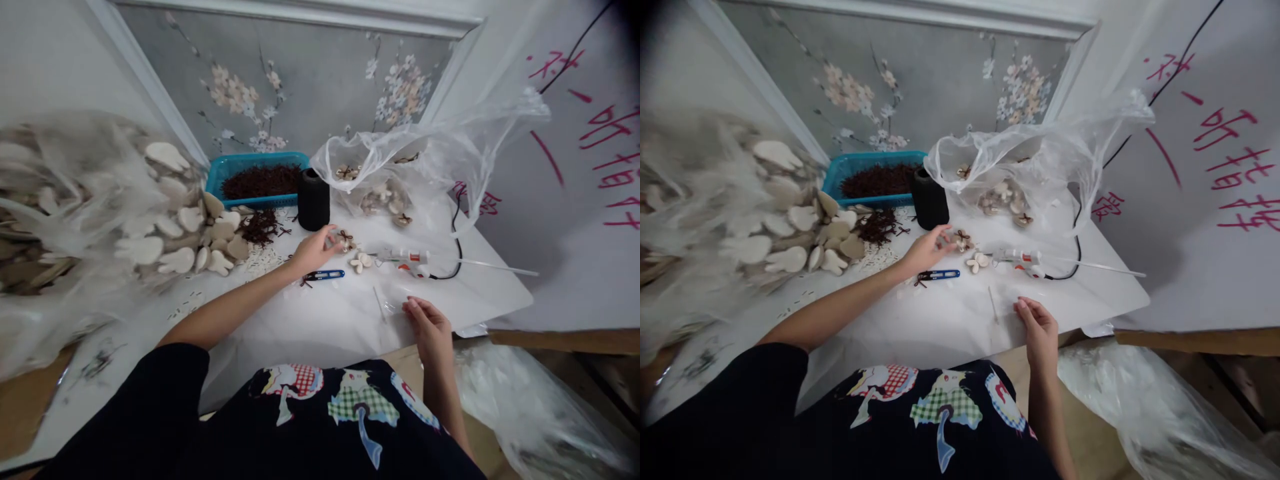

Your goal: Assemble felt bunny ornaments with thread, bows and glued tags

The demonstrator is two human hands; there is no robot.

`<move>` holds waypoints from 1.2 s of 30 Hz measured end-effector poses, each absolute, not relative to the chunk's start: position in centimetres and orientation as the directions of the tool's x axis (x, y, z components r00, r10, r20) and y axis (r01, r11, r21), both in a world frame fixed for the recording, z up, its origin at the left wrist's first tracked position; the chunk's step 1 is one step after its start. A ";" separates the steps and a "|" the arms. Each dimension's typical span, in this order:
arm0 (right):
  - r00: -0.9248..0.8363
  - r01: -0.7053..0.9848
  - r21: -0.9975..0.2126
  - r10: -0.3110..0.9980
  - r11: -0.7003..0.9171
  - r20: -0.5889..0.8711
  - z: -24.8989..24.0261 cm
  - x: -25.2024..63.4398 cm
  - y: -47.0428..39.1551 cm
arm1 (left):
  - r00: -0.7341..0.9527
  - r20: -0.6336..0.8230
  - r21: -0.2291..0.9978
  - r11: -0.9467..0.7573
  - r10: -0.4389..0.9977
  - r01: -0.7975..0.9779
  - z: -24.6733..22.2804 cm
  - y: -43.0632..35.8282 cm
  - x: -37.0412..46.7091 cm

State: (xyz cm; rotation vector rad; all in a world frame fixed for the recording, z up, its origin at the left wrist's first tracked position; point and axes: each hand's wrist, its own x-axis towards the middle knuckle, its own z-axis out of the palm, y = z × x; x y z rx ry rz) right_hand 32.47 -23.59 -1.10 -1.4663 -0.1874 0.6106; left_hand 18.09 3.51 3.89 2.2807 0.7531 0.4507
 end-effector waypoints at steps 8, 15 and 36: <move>0.906 -0.011 -0.984 0.414 -0.177 -0.085 -2.1 32.4 -25.7 | 0.961 0.210 0.132 -0.979 0.179 0.153 3.0 4.5 21.1; 0.910 0.211 -0.943 0.403 -0.258 0.093 -2.7 35.8 -24.0 | 0.981 0.171 0.052 -0.994 -0.090 -0.100 2.8 3.9 22.0; 0.628 0.507 -0.827 0.761 -0.241 0.163 6.2 32.0 -18.8 | 0.614 -0.211 0.976 0.136 0.760 0.168 10.2 -2.1 9.2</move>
